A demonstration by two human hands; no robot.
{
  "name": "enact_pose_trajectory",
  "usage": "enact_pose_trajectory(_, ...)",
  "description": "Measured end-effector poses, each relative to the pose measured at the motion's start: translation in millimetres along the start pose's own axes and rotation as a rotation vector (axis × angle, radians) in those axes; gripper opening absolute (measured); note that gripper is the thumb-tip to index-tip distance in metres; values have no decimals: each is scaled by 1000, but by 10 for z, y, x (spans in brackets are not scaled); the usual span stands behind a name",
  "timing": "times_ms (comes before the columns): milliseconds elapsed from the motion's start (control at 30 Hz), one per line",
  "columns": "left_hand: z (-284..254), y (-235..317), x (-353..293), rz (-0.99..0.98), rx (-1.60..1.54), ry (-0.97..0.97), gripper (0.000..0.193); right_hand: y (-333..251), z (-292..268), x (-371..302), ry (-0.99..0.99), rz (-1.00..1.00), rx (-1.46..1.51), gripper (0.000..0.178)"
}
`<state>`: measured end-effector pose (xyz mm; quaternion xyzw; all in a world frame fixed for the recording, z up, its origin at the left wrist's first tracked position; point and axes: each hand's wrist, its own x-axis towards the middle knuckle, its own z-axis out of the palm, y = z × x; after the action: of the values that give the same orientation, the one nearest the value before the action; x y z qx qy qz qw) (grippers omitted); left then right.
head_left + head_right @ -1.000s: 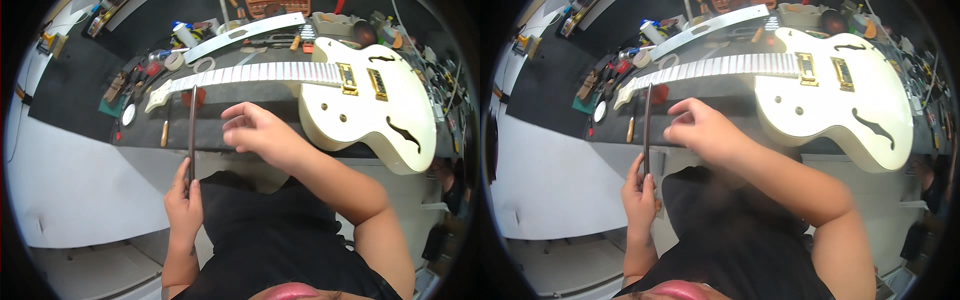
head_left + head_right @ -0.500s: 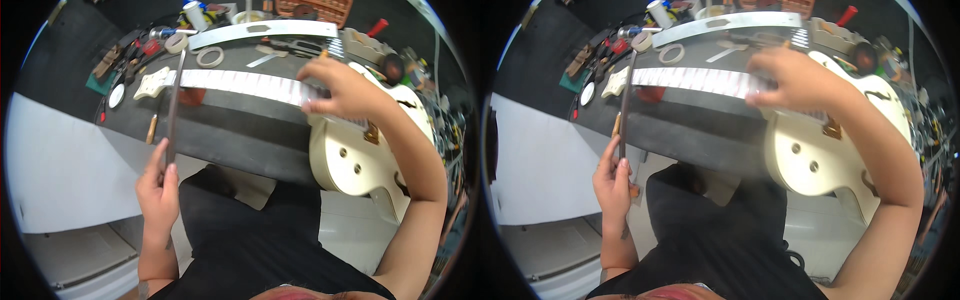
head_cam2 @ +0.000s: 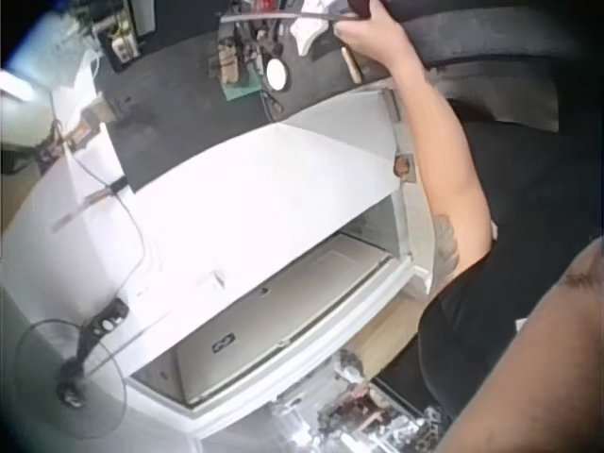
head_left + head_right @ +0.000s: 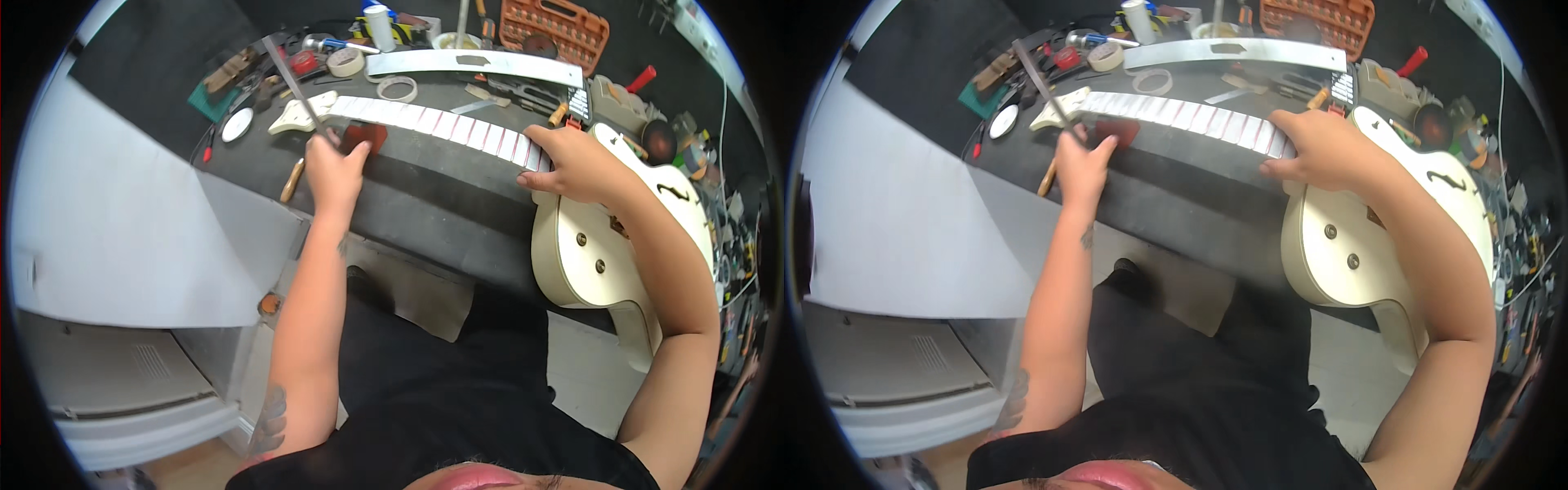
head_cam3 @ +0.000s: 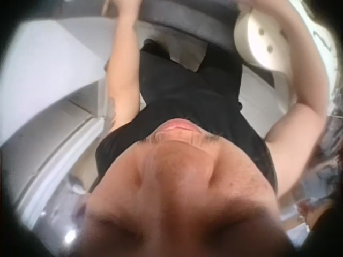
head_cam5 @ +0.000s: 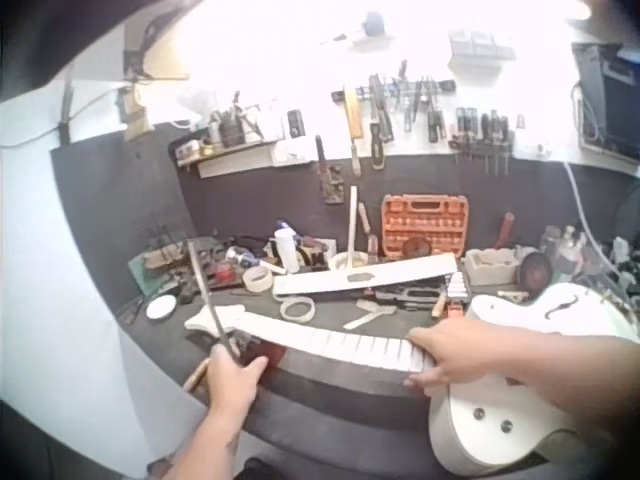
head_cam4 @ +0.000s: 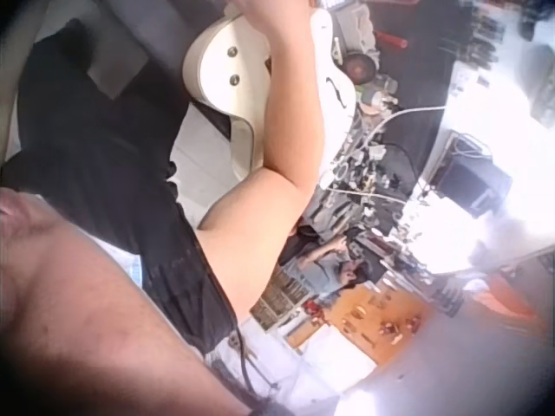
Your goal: The person uses a metal file to smooth the edges of the frets on a guitar neck. They systematically move from one fret to the next, filing the sides of each metal strip while holding the neck steady on a workbench.
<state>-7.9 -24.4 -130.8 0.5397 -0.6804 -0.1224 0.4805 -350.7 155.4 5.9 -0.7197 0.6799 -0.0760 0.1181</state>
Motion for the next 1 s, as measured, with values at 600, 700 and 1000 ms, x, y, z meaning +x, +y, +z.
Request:
enact_pose_trajectory(600, -318, 436, -133, -146, -32, 60, 42, -138, -166, 38, -119, -119, -84, 61)
enact_pose_trajectory(700, -316, 493, -131, -151, 32, 15, 43, -141, -178, 50, -139, -121, -66, 62)
enact_pose_trajectory(1000, -1230, 891, -913, -318, 41, -233, 36, 48, -121, 92, -192, -162, 17, 66)
